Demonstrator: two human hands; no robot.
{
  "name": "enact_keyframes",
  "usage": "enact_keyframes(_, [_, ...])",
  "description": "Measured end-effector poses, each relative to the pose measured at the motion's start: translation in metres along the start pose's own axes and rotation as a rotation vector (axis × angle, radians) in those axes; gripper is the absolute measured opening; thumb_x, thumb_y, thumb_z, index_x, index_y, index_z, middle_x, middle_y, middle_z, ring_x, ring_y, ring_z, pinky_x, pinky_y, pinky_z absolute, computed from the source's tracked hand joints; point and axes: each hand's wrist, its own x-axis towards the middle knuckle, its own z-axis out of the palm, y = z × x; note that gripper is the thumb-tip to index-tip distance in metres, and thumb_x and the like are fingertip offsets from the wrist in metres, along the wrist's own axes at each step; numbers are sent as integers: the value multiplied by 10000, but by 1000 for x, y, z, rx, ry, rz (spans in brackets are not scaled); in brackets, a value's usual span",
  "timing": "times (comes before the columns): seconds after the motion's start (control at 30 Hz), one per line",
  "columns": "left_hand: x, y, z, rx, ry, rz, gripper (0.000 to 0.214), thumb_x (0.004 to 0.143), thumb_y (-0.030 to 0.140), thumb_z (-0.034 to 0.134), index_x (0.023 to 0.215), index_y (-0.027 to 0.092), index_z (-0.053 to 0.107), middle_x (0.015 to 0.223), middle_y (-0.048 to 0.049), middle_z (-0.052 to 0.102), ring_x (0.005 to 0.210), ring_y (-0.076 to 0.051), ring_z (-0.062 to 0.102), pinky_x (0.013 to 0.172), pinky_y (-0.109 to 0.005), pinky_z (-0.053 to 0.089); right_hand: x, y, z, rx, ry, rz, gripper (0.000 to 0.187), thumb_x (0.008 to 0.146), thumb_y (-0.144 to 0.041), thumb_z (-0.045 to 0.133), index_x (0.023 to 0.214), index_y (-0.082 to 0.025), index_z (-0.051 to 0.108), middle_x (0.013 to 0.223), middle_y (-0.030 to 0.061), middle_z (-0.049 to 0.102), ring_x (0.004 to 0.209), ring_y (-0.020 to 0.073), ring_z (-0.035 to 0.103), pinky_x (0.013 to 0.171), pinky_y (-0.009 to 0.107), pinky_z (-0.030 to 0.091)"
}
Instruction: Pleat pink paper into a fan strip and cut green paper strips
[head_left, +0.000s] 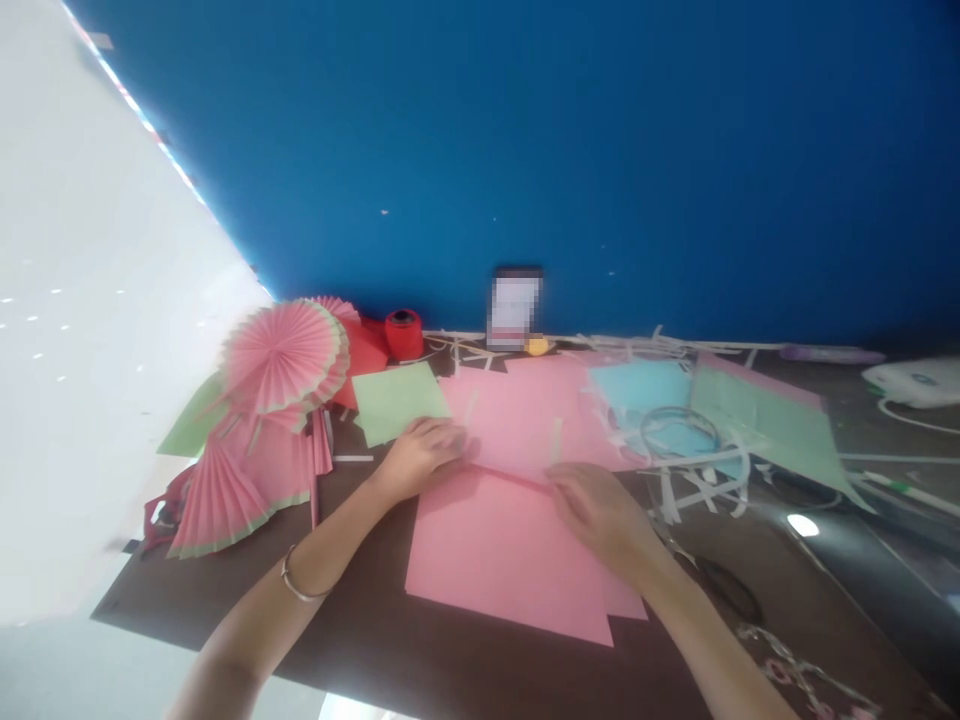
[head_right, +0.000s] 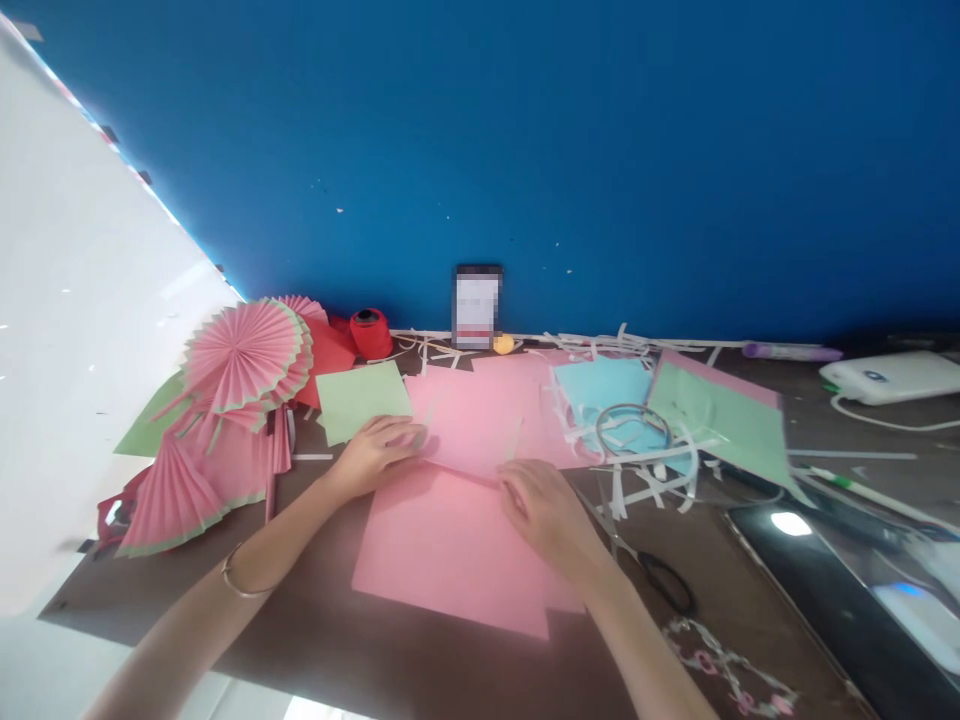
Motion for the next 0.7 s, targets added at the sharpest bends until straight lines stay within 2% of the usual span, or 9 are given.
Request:
enact_keyframes(0.07, [5, 6, -9, -203, 30, -69, 263, 905, 323, 429, 910, 194, 658, 1002, -80, 660, 1021, -188, 568, 873, -351, 446, 6, -6, -14, 195, -15, 188, 199, 877, -281, 411, 889, -201, 593, 874, 66, 689, 835, 205, 643, 763, 363, 509])
enact_keyframes(0.13, [12, 12, -22, -429, 41, -219, 332, 900, 372, 415, 793, 148, 636, 794, -66, 651, 824, -165, 599, 739, -296, 474, 14, -12, -33, 400, -59, 361, 197, 859, -351, 452, 814, -206, 579, 745, 43, 680, 691, 183, 645, 657, 315, 522])
enact_keyframes(0.2, [20, 16, -34, -633, -66, -363, 403, 881, 442, 414, 686, 138, 593, 629, -17, 585, 603, -119, 544, 568, -237, 438, 23, -15, -50, 566, -95, 517, 216, 842, -392, 477, 767, -209, 563, 600, 11, 636, 548, 158, 610, 570, 285, 512])
enact_keyframes(0.27, [29, 16, -39, -766, -119, -430, 442, 844, 492, 449, 599, 136, 542, 552, 13, 525, 525, -92, 486, 521, -215, 397, 34, -14, -60, 629, -104, 610, 225, 832, -408, 491, 767, -206, 567, 585, 2, 627, 501, 143, 587, 548, 280, 505])
enact_keyframes(0.37, [39, 7, -32, -731, -141, -494, 454, 807, 513, 492, 557, 135, 515, 505, 36, 459, 474, -73, 414, 467, -203, 327, 47, -2, -55, 648, -177, 608, 221, 786, -405, 547, 802, -189, 593, 710, 33, 674, 635, 181, 639, 602, 299, 516])
enact_keyframes(0.43, [42, -2, -21, -630, -146, -481, 436, 807, 493, 498, 573, 128, 549, 513, 37, 468, 474, -73, 401, 461, -206, 302, 52, 9, -42, 625, -220, 532, 253, 741, -418, 591, 800, -175, 627, 819, 65, 697, 773, 219, 650, 679, 322, 516])
enact_keyframes(0.57, [40, -15, -3, -548, -173, -389, 326, 832, 415, 508, 759, 140, 667, 712, -8, 651, 609, -109, 541, 593, -220, 408, 58, 22, -20, 451, -320, 417, 252, 772, -390, 542, 714, -176, 663, 824, 69, 709, 752, 220, 640, 717, 353, 494])
enact_keyframes(0.7, [38, -20, 0, -413, -176, -238, 266, 840, 389, 526, 865, 187, 699, 851, -33, 701, 752, -148, 610, 713, -249, 455, 57, 24, -12, 351, -303, 339, 214, 793, -314, 510, 745, -184, 673, 827, 67, 708, 756, 214, 638, 693, 343, 491])
